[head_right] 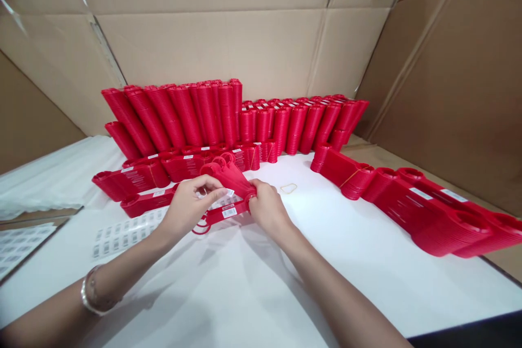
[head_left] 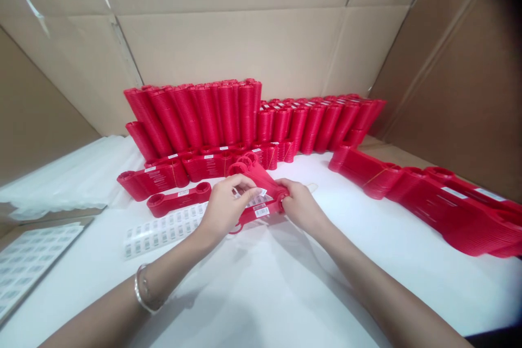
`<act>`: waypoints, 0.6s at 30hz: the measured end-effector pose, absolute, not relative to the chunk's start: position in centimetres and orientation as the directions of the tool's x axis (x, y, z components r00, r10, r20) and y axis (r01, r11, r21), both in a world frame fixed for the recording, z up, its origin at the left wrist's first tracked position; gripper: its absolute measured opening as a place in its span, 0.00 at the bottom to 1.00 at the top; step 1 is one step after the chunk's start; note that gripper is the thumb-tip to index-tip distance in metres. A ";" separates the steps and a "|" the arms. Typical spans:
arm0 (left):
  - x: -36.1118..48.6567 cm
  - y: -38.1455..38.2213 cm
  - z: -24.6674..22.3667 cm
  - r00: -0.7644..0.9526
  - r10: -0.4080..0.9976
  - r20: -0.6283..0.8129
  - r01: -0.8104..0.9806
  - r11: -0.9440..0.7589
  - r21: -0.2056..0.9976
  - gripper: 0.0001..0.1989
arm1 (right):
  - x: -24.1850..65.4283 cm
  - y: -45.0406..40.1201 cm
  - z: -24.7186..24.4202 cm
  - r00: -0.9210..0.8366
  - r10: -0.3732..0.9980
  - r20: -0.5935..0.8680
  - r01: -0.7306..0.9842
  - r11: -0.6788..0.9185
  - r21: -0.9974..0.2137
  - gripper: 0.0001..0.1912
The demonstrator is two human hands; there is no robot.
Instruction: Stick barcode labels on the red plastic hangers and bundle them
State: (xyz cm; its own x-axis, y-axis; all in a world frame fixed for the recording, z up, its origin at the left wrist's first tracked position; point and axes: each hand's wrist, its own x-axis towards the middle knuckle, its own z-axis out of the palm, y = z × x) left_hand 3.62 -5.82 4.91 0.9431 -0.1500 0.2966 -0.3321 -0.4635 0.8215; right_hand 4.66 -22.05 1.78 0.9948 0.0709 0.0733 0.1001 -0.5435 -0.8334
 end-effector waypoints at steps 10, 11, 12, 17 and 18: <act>4.0 -6.0 3.9 0.944 -0.078 0.319 -0.319 -0.450 0.834 0.07 | 4.3 -21.6 1.8 0.987 0.108 0.115 0.155 -0.532 -0.832 0.25; 4.1 -6.0 3.7 0.943 -0.075 0.324 -0.321 -0.452 0.832 0.07 | 4.2 -21.7 1.8 0.987 0.112 0.118 0.160 -0.535 -0.829 0.25; 4.1 -6.1 3.6 0.943 -0.071 0.326 -0.322 -0.455 0.830 0.07 | 4.2 -21.7 1.8 0.986 0.116 0.121 0.164 -0.537 -0.828 0.24; 4.2 -6.2 3.3 0.922 -0.066 0.382 -0.358 -0.520 0.775 0.06 | 3.8 -21.6 2.0 0.985 0.125 0.116 0.166 -0.538 -0.826 0.23; 4.2 -6.2 3.2 0.903 -0.085 0.421 -0.393 -0.562 0.728 0.06 | 3.7 -21.5 2.1 0.986 0.126 0.111 0.162 -0.539 -0.826 0.24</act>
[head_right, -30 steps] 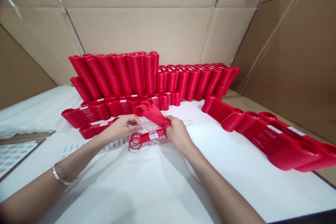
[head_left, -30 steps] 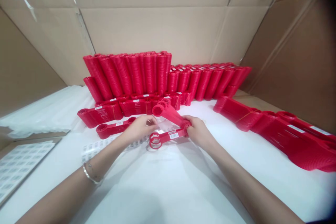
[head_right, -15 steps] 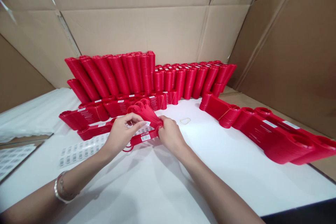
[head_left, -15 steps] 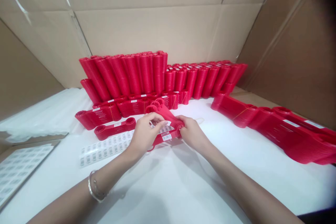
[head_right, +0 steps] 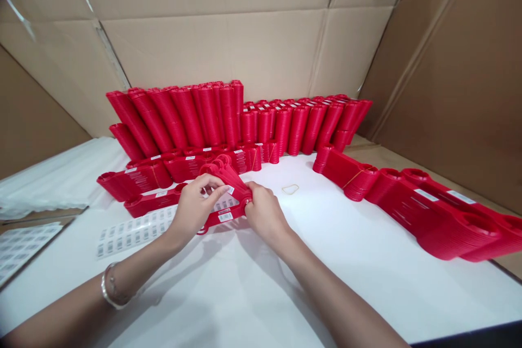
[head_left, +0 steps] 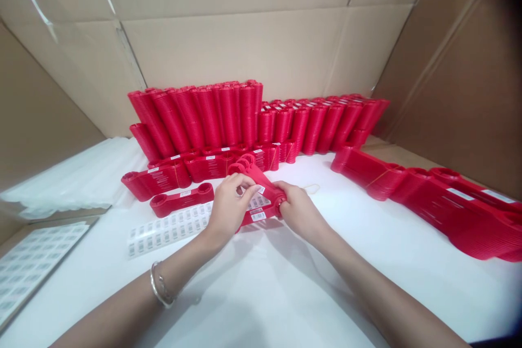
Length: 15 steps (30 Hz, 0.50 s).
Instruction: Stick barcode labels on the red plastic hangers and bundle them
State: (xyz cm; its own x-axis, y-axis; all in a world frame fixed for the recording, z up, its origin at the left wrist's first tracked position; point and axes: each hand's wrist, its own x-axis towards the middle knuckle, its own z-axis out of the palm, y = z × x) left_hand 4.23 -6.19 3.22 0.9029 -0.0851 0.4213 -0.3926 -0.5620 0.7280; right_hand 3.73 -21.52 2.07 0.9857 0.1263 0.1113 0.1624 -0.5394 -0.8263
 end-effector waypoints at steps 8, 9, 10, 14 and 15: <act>4.8 -5.3 2.5 0.680 -0.343 0.648 -0.585 -0.787 0.198 0.08 | 3.5 -21.0 1.8 0.984 0.153 0.088 0.159 -0.561 -0.812 0.27; 4.9 -5.2 2.5 0.661 -0.361 0.658 -0.605 -0.775 0.182 0.08 | 3.5 -20.9 1.7 0.984 0.155 0.085 0.158 -0.560 -0.814 0.27; 4.9 -5.1 2.5 0.637 -0.380 0.670 -0.629 -0.760 0.166 0.08 | 3.5 -20.9 1.7 0.984 0.156 0.081 0.156 -0.557 -0.816 0.27; 4.9 -5.0 2.6 0.593 -0.407 0.695 -0.693 -0.698 0.182 0.09 | 3.5 -21.0 1.8 0.983 0.167 0.070 0.149 -0.526 -0.837 0.26; 4.8 -5.1 2.6 0.607 -0.400 0.687 -0.695 -0.687 0.215 0.09 | 3.5 -21.0 1.8 0.983 0.171 0.072 0.151 -0.518 -0.842 0.25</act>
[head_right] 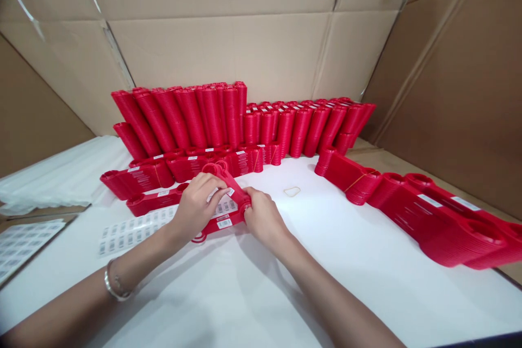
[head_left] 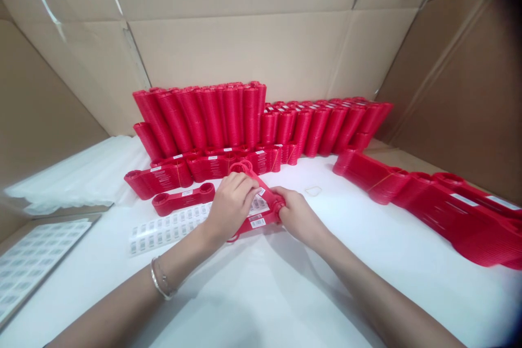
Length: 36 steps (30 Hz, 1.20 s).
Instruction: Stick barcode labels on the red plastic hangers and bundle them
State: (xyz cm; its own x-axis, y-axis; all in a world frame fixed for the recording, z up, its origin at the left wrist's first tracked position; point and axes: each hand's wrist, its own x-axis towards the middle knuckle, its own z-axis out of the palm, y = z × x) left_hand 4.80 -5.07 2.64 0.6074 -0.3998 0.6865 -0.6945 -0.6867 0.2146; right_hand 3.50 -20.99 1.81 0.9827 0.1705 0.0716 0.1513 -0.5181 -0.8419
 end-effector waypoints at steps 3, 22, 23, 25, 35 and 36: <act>4.6 -5.2 3.0 0.661 -0.369 0.653 -0.679 -0.665 0.311 0.09 | 3.6 -21.1 1.6 0.983 0.167 0.070 0.146 -0.503 -0.852 0.25; 4.3 -5.3 4.0 0.843 -0.237 0.483 -0.524 -0.569 0.634 0.06 | 3.7 -21.2 1.7 0.985 0.158 0.066 0.140 -0.518 -0.844 0.26; 4.3 -5.3 4.0 0.842 -0.240 0.484 -0.526 -0.568 0.633 0.06 | 3.7 -21.2 1.7 0.985 0.158 0.067 0.140 -0.517 -0.844 0.26; 4.3 -5.3 3.9 0.836 -0.246 0.490 -0.535 -0.568 0.626 0.06 | 3.7 -21.1 1.7 0.985 0.159 0.067 0.141 -0.520 -0.842 0.27; 4.5 -5.2 3.1 0.706 -0.332 0.625 -0.633 -0.691 0.349 0.07 | 3.3 -20.9 2.0 0.984 0.167 0.057 0.136 -0.508 -0.851 0.27; 4.6 -5.2 3.0 0.676 -0.353 0.646 -0.635 -0.724 0.269 0.07 | 3.3 -20.8 1.9 0.983 0.170 0.062 0.142 -0.511 -0.848 0.27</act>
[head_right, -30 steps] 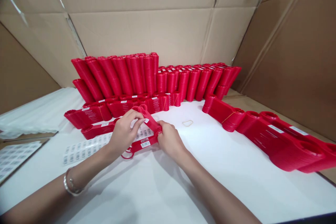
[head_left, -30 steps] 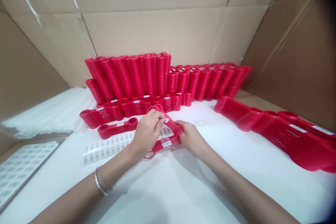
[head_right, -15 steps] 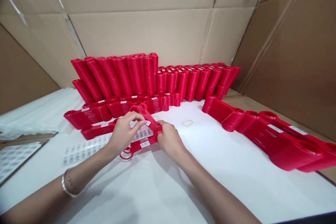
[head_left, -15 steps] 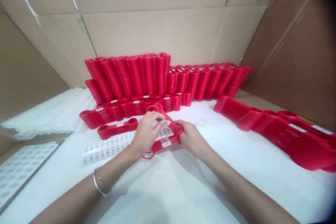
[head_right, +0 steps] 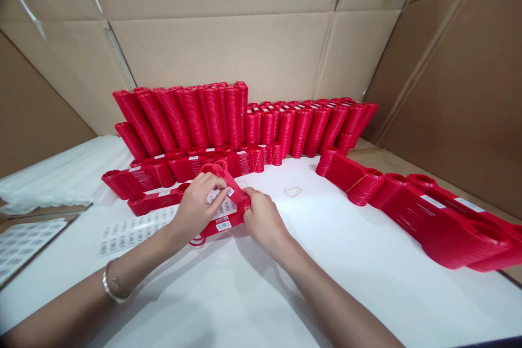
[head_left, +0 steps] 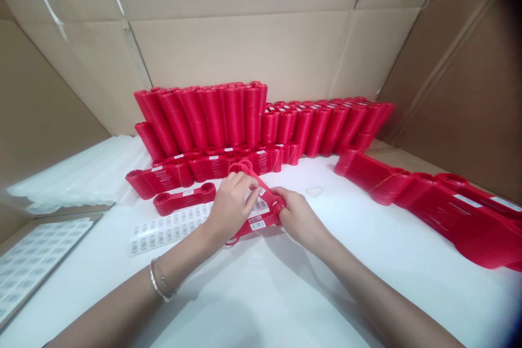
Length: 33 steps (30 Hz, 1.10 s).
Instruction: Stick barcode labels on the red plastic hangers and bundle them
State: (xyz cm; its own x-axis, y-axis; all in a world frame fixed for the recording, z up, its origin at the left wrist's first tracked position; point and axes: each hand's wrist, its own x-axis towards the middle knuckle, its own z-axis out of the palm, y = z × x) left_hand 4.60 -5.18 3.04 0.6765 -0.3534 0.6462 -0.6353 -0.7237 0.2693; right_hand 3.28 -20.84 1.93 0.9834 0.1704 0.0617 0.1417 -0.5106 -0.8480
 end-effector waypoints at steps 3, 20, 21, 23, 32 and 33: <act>4.8 -5.1 2.9 0.586 -0.434 0.684 -0.572 -0.820 -0.029 0.08 | 3.0 -20.7 1.8 0.980 0.182 0.083 0.169 -0.531 -0.831 0.25; 6.2 -1.9 3.6 0.449 -0.401 0.799 -0.604 -0.795 -0.060 0.08 | 3.6 -21.4 2.1 0.970 0.213 0.119 0.187 -0.335 -0.923 0.29; 6.0 -1.9 3.5 0.458 -0.383 0.802 -0.626 -0.779 -0.015 0.07 | 3.8 -21.5 2.1 0.971 0.199 0.132 0.194 -0.337 -0.921 0.29; 5.4 -2.0 3.3 0.487 -0.370 0.791 -0.663 -0.746 0.060 0.06 | 4.0 -21.8 2.1 0.972 0.170 0.162 0.213 -0.346 -0.914 0.28; 5.2 -0.1 2.6 0.367 -0.537 0.759 -0.798 -0.601 -0.039 0.13 | 4.6 -22.4 2.1 0.980 0.127 0.156 0.195 -0.408 -0.892 0.29; 5.2 0.1 2.7 0.321 -0.580 0.749 -0.801 -0.589 -0.112 0.13 | 4.8 -22.8 1.6 0.971 0.151 0.185 0.231 -0.406 -0.884 0.27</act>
State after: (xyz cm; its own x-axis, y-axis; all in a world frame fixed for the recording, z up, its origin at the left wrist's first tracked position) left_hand 5.24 0.10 2.70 0.3215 -0.5797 0.7487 -0.8007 -0.5885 -0.1119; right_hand 4.79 -22.79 1.61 0.9711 0.1509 0.1847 0.2312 -0.4056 -0.8843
